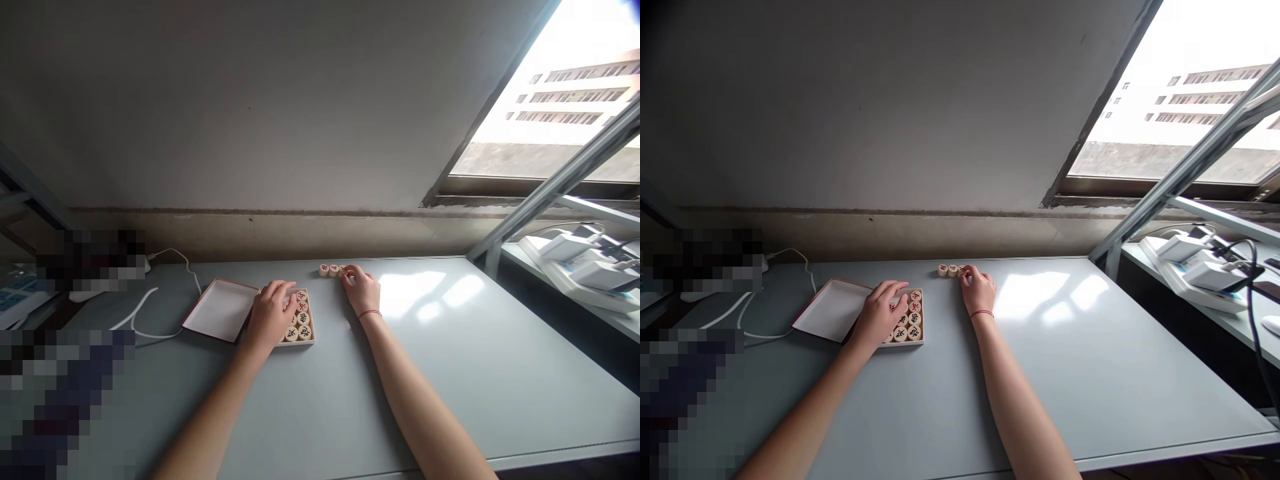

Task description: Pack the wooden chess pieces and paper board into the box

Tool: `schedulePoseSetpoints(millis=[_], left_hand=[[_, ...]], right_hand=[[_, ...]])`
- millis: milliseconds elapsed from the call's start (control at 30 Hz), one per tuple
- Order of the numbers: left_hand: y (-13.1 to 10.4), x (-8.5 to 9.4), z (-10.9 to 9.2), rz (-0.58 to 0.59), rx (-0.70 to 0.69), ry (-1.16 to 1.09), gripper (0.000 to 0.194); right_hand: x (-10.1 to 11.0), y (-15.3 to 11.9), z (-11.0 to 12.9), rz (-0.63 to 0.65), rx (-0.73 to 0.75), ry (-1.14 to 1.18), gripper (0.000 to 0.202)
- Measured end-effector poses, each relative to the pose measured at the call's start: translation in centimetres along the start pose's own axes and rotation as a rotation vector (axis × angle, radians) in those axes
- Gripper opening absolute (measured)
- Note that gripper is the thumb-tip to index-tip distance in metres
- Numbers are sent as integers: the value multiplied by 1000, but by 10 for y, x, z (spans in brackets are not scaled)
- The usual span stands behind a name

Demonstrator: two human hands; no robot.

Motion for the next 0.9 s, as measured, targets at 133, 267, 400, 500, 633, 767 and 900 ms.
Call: schedulePoseSetpoints(millis=[133, 267, 400, 500, 633, 767, 900], left_hand=[[0, -2, 2, 11, 14, 1, 23], [-1, -2, 5, 15, 38, 51, 23], [0, 0, 7, 19, 121, 258, 21], [4, -5, 6, 84, 163, 385, 27], [8, -17, 3, 177, 192, 445, 38], [6, -26, 0, 222, 185, 425, 38], [5, -29, -3, 227, 169, 332, 28]], right_hand=[[-2, 1, -2, 25, -20, 23, 18], [-1, 2, -3, 47, -45, 33, 19], [17, -6, 17, -86, 27, 73, 22], [12, -22, 46, 54, 101, 205, 23], [-4, -48, 80, 328, 91, 300, 24], [-6, -58, 94, 399, 101, 303, 26], [-6, -57, 90, 409, 49, 347, 24]])
Point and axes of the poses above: each hand's wrist, its own y-axis towards the middle knuckle, its own x-axis out of the back of the hand, z = x × y, the point moved 8 cm from there along y, towards the middle knuckle
